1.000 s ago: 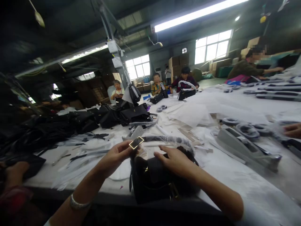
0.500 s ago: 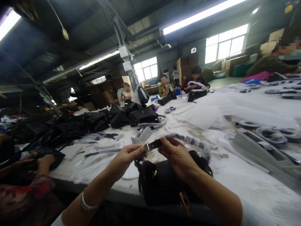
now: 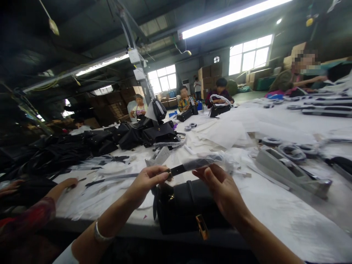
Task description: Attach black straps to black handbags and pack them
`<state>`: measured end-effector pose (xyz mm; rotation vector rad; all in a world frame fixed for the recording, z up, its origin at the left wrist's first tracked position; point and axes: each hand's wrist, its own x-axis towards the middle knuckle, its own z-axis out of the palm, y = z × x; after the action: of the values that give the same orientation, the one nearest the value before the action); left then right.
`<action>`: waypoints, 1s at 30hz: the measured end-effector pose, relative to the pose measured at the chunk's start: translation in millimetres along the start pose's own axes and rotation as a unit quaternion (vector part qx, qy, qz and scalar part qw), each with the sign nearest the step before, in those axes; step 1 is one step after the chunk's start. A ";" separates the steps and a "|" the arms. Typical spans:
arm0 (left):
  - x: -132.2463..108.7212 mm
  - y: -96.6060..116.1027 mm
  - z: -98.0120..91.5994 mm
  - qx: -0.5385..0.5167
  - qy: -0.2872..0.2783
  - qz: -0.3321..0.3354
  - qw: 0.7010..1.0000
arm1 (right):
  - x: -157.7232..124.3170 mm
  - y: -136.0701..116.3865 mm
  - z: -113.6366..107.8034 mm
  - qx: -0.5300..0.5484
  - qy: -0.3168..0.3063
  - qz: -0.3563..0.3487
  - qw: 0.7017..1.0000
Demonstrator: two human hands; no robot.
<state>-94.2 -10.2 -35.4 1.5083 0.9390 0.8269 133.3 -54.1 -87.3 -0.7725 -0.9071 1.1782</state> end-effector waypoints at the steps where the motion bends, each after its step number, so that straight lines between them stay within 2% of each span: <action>1: 0.7 1.2 2.2 0.001 -0.001 0.005 1.000 | -0.4 -3.7 3.8 0.003 0.010 0.010 1.000; 4: 1.6 2.7 7.9 0.015 0.009 0.013 1.000 | -0.6 -12.2 15.6 -0.026 0.029 0.033 0.999; 10: 0.0 -5.2 9.0 0.067 0.040 0.041 0.996 | -3.8 -6.4 26.9 -0.100 0.002 0.029 0.995; 15: -1.5 -5.1 10.5 0.074 0.028 0.058 0.995 | -7.2 3.9 37.2 -0.061 0.021 0.040 0.997; 19: -4.9 -2.3 15.7 0.088 0.018 0.078 0.993 | -11.4 10.0 47.0 -0.031 0.001 0.063 0.998; 26: -4.5 -12.5 20.8 -0.026 0.070 0.082 0.994 | -22.1 18.3 64.3 0.002 -0.081 0.041 0.996; 30: -2.5 -15.4 21.4 0.018 0.089 0.114 0.989 | -26.2 26.1 71.7 0.029 -0.094 0.071 0.993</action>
<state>-78.1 -20.7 -53.6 1.6123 0.9250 1.1296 54.5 -71.1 -83.3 -0.6958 -0.9819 1.4140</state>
